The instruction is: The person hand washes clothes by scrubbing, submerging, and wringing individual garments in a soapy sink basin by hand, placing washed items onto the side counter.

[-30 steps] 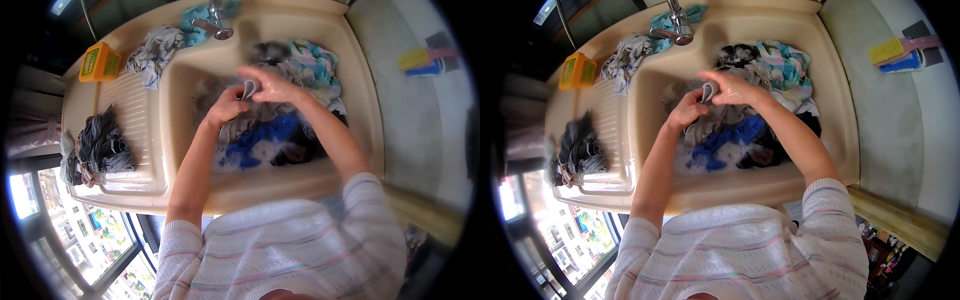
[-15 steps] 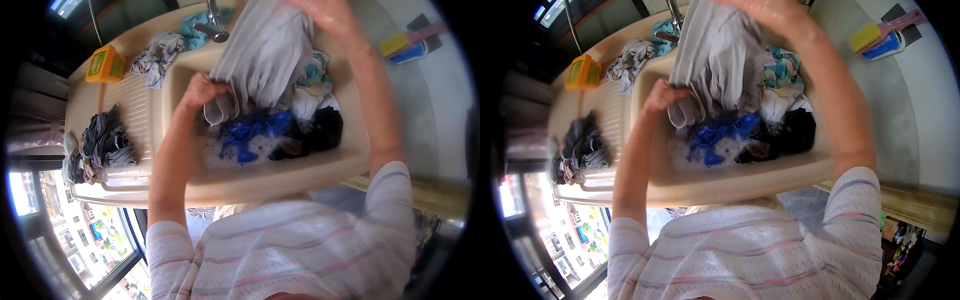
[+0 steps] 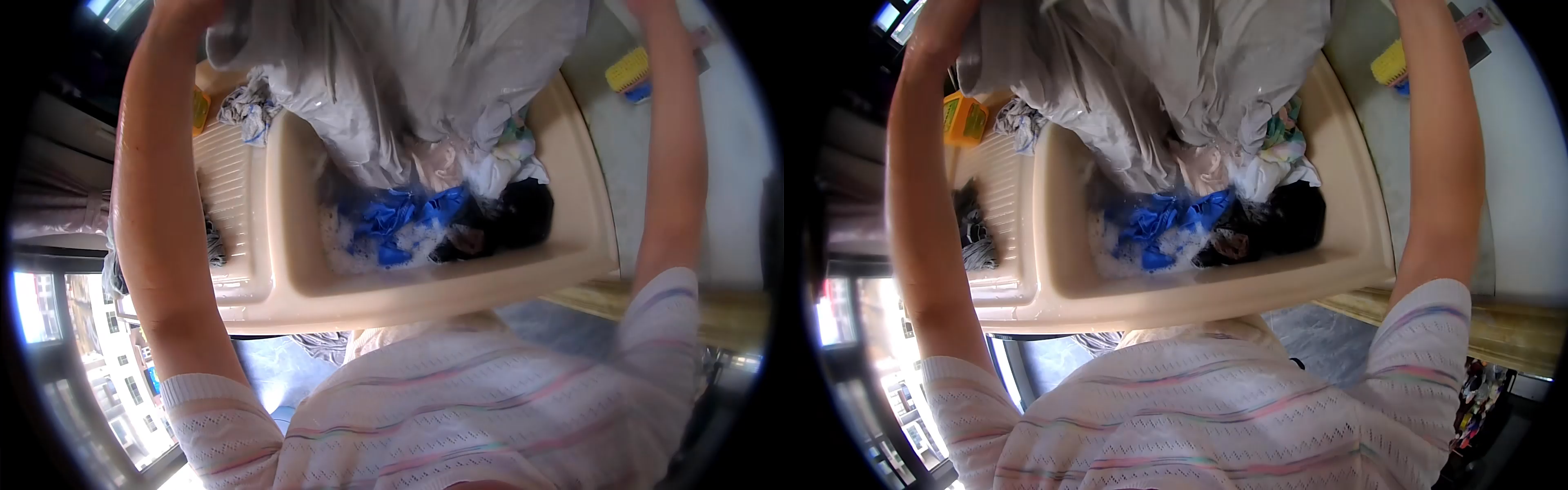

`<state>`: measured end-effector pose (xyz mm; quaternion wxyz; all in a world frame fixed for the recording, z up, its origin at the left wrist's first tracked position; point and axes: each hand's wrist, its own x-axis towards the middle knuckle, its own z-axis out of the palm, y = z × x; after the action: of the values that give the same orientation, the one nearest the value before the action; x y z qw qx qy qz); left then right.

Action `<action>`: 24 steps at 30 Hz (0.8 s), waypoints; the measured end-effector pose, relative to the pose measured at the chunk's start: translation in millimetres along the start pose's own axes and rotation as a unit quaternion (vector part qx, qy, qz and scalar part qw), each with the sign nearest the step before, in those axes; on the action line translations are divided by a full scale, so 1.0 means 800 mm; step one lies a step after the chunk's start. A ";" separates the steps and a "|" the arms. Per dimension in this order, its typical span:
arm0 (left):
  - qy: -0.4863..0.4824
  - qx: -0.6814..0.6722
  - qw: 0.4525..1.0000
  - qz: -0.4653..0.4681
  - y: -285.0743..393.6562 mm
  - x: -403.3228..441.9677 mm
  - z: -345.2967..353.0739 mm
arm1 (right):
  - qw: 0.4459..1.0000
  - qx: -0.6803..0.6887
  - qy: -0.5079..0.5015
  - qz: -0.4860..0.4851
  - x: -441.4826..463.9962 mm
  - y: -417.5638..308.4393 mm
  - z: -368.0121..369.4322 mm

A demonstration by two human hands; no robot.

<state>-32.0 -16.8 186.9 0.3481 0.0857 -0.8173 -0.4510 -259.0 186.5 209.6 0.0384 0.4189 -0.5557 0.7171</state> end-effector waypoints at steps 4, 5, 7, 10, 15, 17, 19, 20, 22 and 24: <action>-0.230 0.350 0.897 0.138 -0.105 -0.032 -0.016 | 0.952 -0.069 -0.241 0.174 -0.098 0.119 -0.082; -0.285 0.317 0.904 -0.028 -0.104 -0.070 0.005 | 0.903 -0.090 -0.280 0.312 -0.136 0.115 -0.070; -0.374 0.229 0.897 -0.054 -0.164 -0.135 0.039 | 0.792 -0.195 -0.464 0.346 -0.195 0.157 -0.053; -0.487 0.302 0.815 -0.093 -0.230 -0.229 0.083 | 0.685 -0.211 -0.615 0.329 -0.276 0.241 -0.039; -0.575 0.160 0.782 -0.178 -0.268 -0.259 0.092 | 0.731 -0.109 -0.571 0.356 -0.255 0.290 0.033; -0.526 0.065 0.813 -0.241 -0.274 -0.229 0.087 | 0.844 -0.197 -0.431 0.253 -0.249 0.333 0.078; -0.378 0.163 0.870 -0.272 -0.275 -0.203 0.089 | 0.887 -0.316 -0.319 0.110 -0.281 0.389 0.107; -0.270 0.256 0.894 -0.249 -0.305 -0.204 0.093 | 0.828 -0.406 -0.358 0.147 -0.306 0.390 0.112; -0.113 0.333 0.902 -0.250 -0.361 -0.223 0.106 | 0.734 -0.473 -0.464 0.150 -0.349 0.360 0.102; -0.021 0.303 0.901 -0.310 -0.390 -0.239 0.121 | 0.669 -0.467 -0.554 0.166 -0.387 0.325 0.072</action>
<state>-6.5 -44.7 -189.5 0.1300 0.4269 -0.8538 -0.2681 -162.2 167.3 -186.9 -0.2060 0.5673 -0.7973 -0.0058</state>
